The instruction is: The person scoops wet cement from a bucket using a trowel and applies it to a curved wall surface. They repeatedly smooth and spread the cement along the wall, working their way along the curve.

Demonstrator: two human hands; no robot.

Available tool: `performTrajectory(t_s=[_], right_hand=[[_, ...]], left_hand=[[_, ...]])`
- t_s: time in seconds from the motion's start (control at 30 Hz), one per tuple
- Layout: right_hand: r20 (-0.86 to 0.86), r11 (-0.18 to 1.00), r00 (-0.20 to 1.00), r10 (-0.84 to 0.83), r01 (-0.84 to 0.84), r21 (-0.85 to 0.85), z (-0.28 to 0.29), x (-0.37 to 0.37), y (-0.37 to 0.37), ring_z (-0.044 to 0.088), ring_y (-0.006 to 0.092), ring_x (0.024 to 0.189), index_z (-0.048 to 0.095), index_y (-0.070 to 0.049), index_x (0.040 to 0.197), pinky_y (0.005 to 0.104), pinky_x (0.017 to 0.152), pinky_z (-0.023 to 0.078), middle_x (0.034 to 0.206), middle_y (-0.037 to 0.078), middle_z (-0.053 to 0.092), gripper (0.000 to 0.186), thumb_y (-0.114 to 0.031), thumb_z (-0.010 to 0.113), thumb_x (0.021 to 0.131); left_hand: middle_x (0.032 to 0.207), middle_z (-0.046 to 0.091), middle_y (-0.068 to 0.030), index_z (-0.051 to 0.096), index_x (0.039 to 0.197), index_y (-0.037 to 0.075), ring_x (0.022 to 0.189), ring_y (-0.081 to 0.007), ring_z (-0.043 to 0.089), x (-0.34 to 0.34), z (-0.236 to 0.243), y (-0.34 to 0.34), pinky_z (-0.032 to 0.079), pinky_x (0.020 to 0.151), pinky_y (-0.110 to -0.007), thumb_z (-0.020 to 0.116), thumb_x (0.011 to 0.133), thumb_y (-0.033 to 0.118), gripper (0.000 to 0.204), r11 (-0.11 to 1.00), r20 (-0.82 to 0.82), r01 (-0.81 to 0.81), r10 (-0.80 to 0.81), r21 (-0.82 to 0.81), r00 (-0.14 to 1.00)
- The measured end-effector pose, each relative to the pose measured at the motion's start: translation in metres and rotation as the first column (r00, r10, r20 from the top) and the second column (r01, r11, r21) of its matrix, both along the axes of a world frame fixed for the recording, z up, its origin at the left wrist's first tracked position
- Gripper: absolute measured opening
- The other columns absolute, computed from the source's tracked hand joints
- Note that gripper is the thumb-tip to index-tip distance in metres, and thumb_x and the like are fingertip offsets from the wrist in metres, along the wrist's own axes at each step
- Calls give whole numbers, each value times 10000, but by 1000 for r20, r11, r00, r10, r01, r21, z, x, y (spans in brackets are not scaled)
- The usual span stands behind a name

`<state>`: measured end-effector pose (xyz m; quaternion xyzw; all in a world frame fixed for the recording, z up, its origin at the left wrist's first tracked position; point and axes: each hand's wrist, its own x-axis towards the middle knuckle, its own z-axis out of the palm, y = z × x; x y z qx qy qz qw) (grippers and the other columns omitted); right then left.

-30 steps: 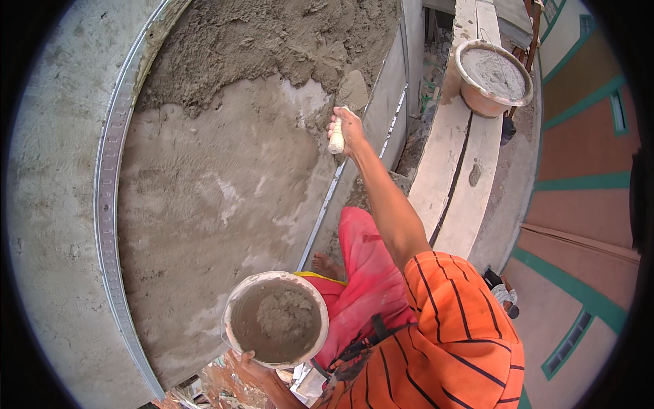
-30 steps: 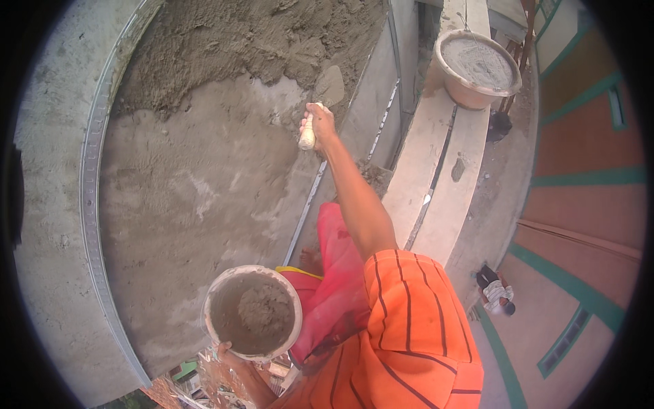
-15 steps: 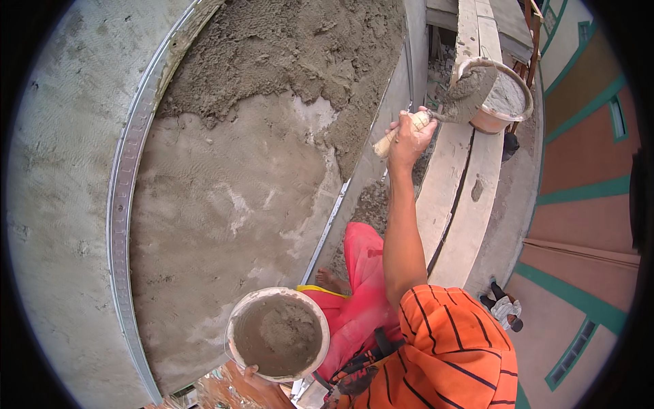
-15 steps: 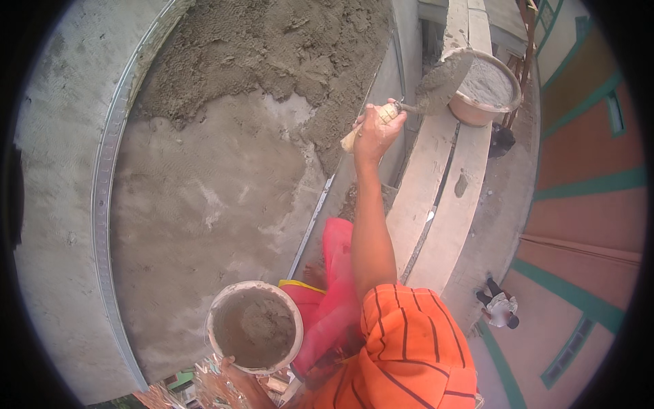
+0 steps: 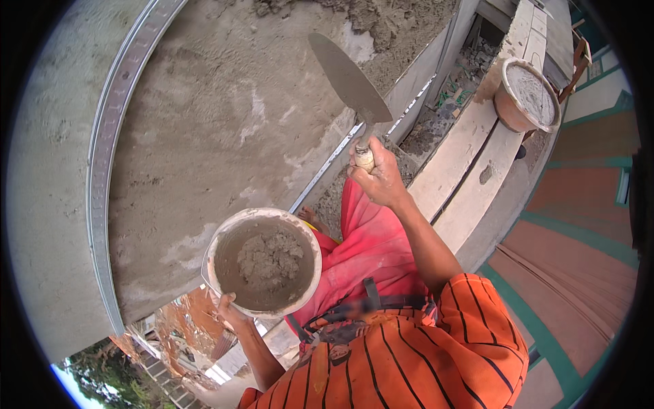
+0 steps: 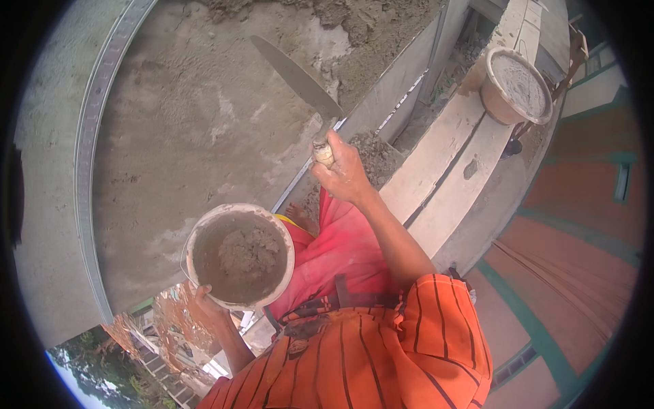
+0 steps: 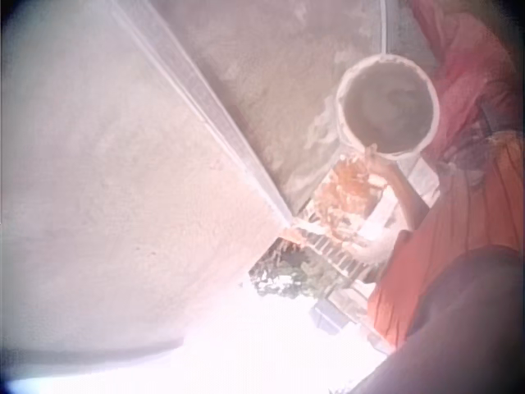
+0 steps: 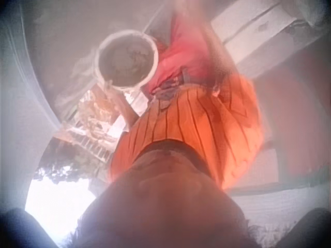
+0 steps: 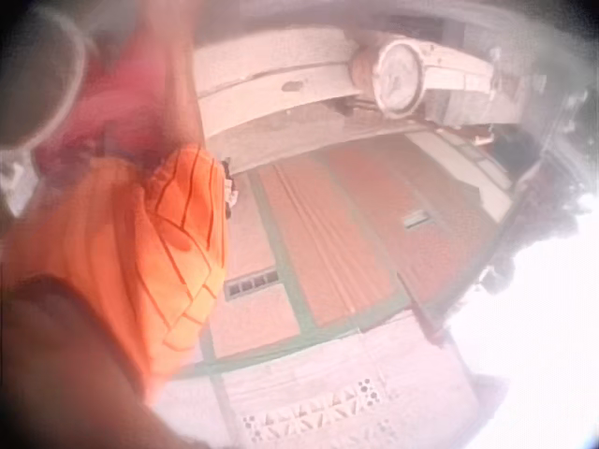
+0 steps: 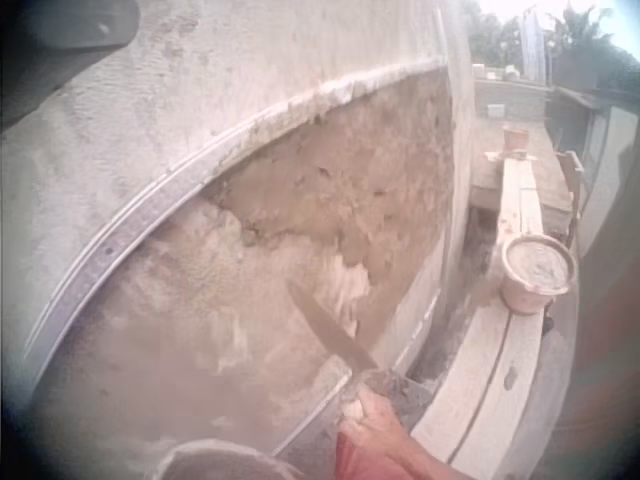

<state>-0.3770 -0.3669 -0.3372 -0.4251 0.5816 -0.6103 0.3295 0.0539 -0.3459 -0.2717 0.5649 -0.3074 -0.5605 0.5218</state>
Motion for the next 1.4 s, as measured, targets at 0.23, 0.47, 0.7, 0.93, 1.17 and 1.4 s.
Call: performTrajectory(t_s=[0.23,0.47,0.7,0.93,1.17,1.4], right_hand=[[-718,754,247,651,-315,577,89,53,38,674,320,746,580,-57,1098,455,620,527,841,150,660,342,-264,602,827],[-713,627,-126,690,-387,675,48,146,57,684,274,796,589,40,1031,401,636,544,871,159,677,283,-182,530,865],[-496,495,72,866,-275,824,57,109,42,671,354,762,639,-2,952,451,667,534,815,194,665,260,-220,519,876],[-47,232,278,960,-687,688,40,179,77,634,403,790,627,59,903,429,751,512,841,262,637,366,-294,531,884],[187,294,470,863,-767,570,29,168,85,637,378,759,605,77,928,417,732,499,839,251,630,345,-263,577,878],[-30,483,543,839,-719,499,25,162,101,600,329,610,592,53,906,435,603,467,712,227,596,327,-273,579,879]], left_hand=[[1046,623,-103,566,1124,-36,874,-180,611,-48,9,-4,478,828,-278,507,639,-41,489,987,187,52,-24,-149,982],[1084,608,-92,604,1095,-70,963,-170,544,-74,2,25,418,893,-292,543,608,-19,493,922,541,230,-27,-312,841],[1087,646,-119,607,820,-25,908,-238,432,-65,9,51,376,850,-343,556,560,35,272,858,617,354,-58,-371,785],[1055,630,-132,576,769,-23,932,-237,451,-59,4,47,386,862,-362,576,570,47,211,854,524,296,-34,-427,851],[1178,571,-136,627,985,-66,1067,-215,520,-30,-9,43,375,963,-327,589,587,35,412,938,284,30,74,-346,956],[1093,582,-74,596,1065,-57,969,-143,540,-22,-11,34,400,918,-274,563,593,3,477,955,95,-35,65,-294,993]])
